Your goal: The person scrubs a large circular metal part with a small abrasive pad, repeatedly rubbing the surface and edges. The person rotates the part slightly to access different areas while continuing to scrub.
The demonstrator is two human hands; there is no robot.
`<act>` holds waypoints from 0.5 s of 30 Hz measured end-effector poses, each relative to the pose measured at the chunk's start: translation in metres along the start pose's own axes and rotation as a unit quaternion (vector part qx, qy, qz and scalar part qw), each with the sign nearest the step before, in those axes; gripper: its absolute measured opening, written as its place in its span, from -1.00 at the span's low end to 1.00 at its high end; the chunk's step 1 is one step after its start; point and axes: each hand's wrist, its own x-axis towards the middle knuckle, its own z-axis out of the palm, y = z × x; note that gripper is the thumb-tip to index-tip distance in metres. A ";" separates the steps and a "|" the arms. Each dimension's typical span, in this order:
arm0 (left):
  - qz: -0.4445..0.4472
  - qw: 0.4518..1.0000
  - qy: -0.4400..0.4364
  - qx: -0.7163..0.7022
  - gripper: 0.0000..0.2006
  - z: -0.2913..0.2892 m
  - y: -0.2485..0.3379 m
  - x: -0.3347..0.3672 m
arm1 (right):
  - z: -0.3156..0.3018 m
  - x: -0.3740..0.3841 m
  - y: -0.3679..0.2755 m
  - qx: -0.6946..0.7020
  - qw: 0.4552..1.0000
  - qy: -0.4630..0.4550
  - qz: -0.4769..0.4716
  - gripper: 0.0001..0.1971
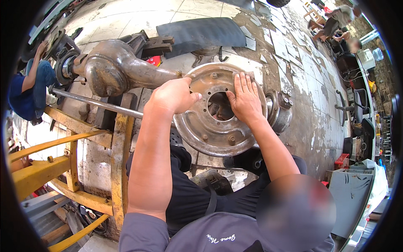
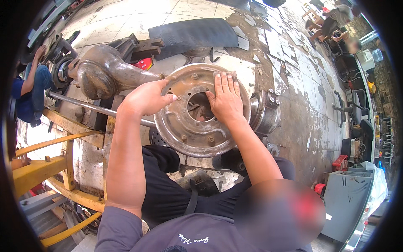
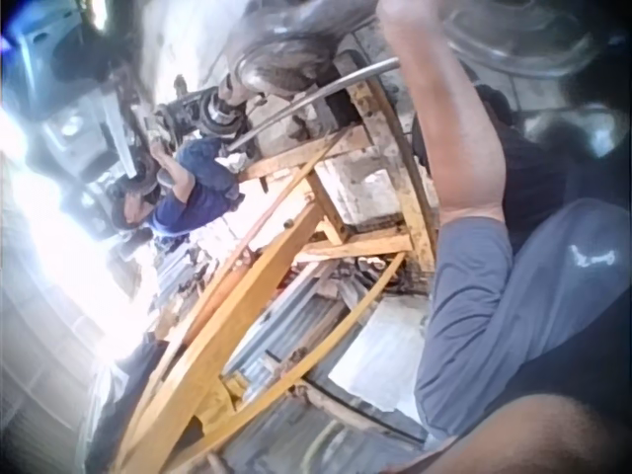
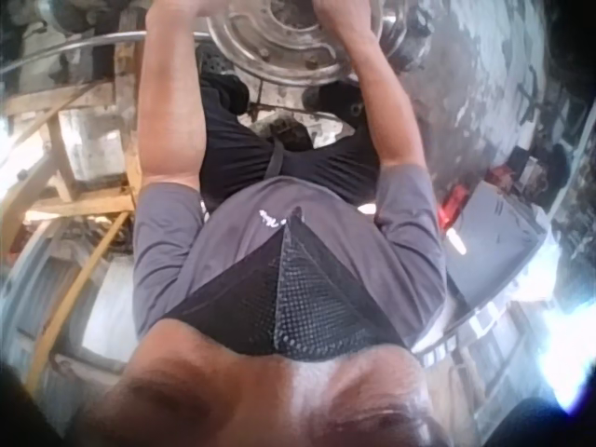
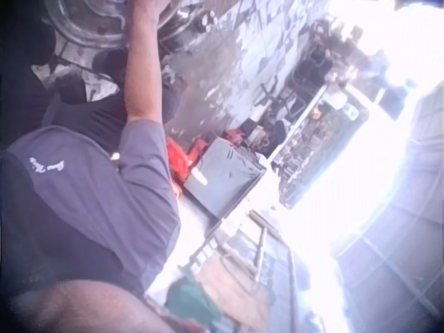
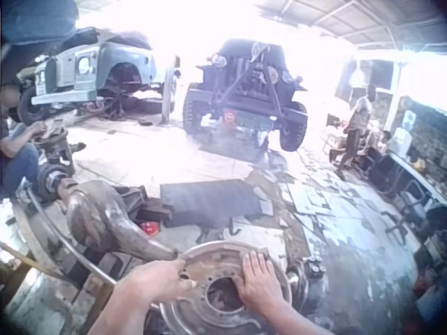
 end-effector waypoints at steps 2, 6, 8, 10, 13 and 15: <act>-0.001 1.000 -0.003 0.006 -0.32 0.000 0.001 0.002 | -0.003 0.000 0.001 -0.010 1.000 0.000 0.002 -0.26; 0.005 1.000 0.006 0.001 -0.36 0.002 0.000 0.002 | -0.008 0.021 -0.007 0.012 1.000 -0.021 0.019 -0.22; 0.008 1.000 0.012 0.003 -0.44 0.006 -0.004 0.003 | -0.004 0.004 -0.008 -0.001 1.000 -0.011 0.017 -0.20; 0.004 1.000 0.013 0.007 -0.44 0.004 -0.002 0.003 | -0.001 -0.004 -0.006 -0.009 1.000 0.000 0.015 -0.18; 0.001 1.000 0.008 0.005 -0.43 0.000 -0.001 0.004 | 0.002 -0.007 -0.008 -0.009 1.000 0.012 0.025 -0.17; 0.002 1.000 0.011 0.007 -0.43 0.003 -0.001 0.005 | 0.001 0.003 -0.013 -0.012 0.999 0.016 0.028 -0.18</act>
